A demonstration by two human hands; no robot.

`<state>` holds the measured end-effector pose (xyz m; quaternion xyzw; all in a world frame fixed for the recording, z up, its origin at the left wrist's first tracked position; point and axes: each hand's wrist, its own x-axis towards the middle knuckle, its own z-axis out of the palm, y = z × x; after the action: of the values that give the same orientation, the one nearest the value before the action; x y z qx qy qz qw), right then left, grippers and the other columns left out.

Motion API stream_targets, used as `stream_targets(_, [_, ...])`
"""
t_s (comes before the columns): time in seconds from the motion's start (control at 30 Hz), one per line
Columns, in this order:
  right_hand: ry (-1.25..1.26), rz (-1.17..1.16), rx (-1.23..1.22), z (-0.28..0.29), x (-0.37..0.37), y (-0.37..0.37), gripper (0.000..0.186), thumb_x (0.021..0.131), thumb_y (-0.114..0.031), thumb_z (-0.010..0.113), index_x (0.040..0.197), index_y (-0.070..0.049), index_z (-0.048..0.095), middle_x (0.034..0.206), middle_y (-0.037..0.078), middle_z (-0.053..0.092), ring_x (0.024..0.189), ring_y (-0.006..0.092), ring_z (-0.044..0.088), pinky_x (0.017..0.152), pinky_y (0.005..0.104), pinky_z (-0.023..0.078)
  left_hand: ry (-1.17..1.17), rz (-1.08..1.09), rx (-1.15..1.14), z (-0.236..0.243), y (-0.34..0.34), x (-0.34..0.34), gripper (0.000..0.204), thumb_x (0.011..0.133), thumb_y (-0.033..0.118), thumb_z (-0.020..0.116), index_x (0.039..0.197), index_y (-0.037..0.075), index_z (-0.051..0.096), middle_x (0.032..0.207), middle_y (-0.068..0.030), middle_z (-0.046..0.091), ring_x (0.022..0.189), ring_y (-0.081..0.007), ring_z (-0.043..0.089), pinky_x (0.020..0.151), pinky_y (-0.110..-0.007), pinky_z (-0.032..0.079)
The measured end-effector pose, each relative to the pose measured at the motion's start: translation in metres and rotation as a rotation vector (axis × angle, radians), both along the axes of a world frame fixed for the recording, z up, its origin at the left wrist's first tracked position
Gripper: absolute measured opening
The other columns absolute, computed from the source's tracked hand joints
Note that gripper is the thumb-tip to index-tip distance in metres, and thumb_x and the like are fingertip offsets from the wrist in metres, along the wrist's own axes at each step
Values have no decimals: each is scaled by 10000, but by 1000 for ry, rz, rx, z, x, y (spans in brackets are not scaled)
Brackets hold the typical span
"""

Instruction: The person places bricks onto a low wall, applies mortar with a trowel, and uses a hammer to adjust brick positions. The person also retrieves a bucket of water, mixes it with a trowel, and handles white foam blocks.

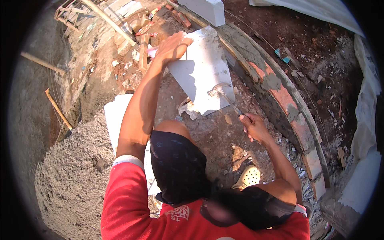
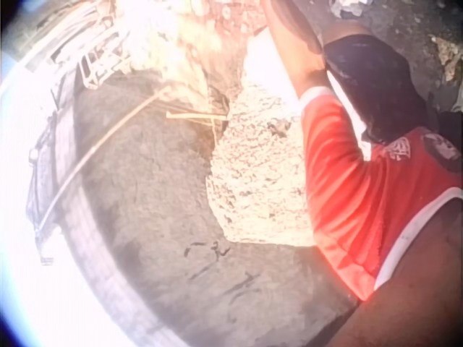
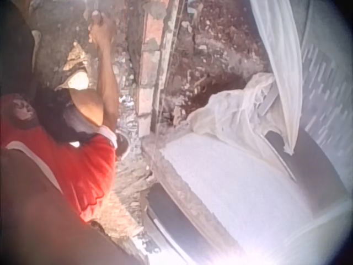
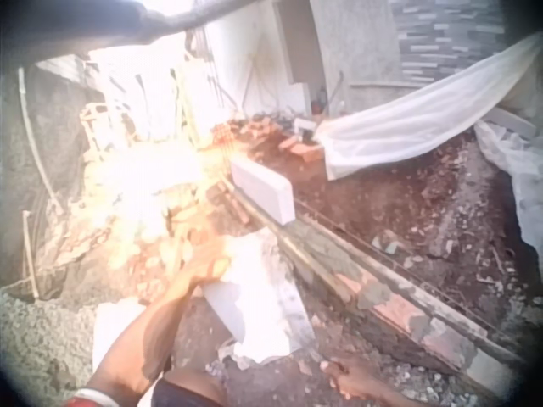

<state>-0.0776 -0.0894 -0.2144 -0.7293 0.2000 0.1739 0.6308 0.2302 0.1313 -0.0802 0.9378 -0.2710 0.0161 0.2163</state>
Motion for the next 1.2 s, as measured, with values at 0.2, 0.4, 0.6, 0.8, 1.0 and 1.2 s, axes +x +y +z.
stream_targets(0.2, [-245, -149, 95, 26, 27, -6, 441, 1012, -461, 545, 988, -23, 592, 658, 12, 524, 454, 97, 487, 396, 286, 405, -156, -55, 78, -19, 3, 16, 556, 915, 480, 460, 1151, -5, 594, 1156, -260, 628, 1105, -455, 574, 890, -521, 451])
stream_targets(0.4, [-119, -71, 53, -1, 16, -17, 461, 1019, -469, 520, 1009, -19, 618, 654, 26, 532, 452, 104, 500, 407, 295, 433, -173, -154, 46, -17, 10, 23, 576, 900, 499, 484, 1190, 10, 577, 1242, -241, 613, 1163, -433, 564, 939, -506, 438])
stream_targets(0.6, [23, -50, -126, -20, -24, -8, 508, 1008, -503, 518, 1079, -9, 617, 688, 39, 557, 503, 124, 548, 438, 317, 467, 36, -26, 98, 1, 8, 4, 619, 911, 447, 443, 1384, 54, 515, 1377, -215, 569, 1271, -352, 540, 1049, -420, 387])
stream_targets(0.8, [-329, -61, 105, 1, -6, -1, 447, 1034, -481, 517, 862, -70, 558, 603, 4, 497, 446, 105, 499, 391, 306, 413, 124, -60, -23, 6, 15, 1, 528, 878, 345, 495, 1303, 35, 548, 1171, -173, 619, 1077, -269, 578, 982, -357, 403])
stream_targets(1.0, [-113, 28, 13, -53, -46, 9, 457, 1016, -488, 557, 994, -41, 647, 717, 10, 549, 558, 123, 514, 503, 287, 422, 173, -138, -204, -9, 34, 17, 373, 919, 346, 529, 1160, 71, 602, 1012, -63, 619, 958, -181, 565, 877, -325, 423])
stream_targets(1.2, [-294, -180, 292, -76, -53, 16, 465, 1030, -508, 528, 943, -59, 609, 664, -35, 472, 590, 57, 457, 526, 245, 385, 210, -227, -202, -10, 32, 27, 349, 944, 427, 618, 1073, 104, 626, 942, 4, 596, 908, -126, 537, 827, -296, 418])
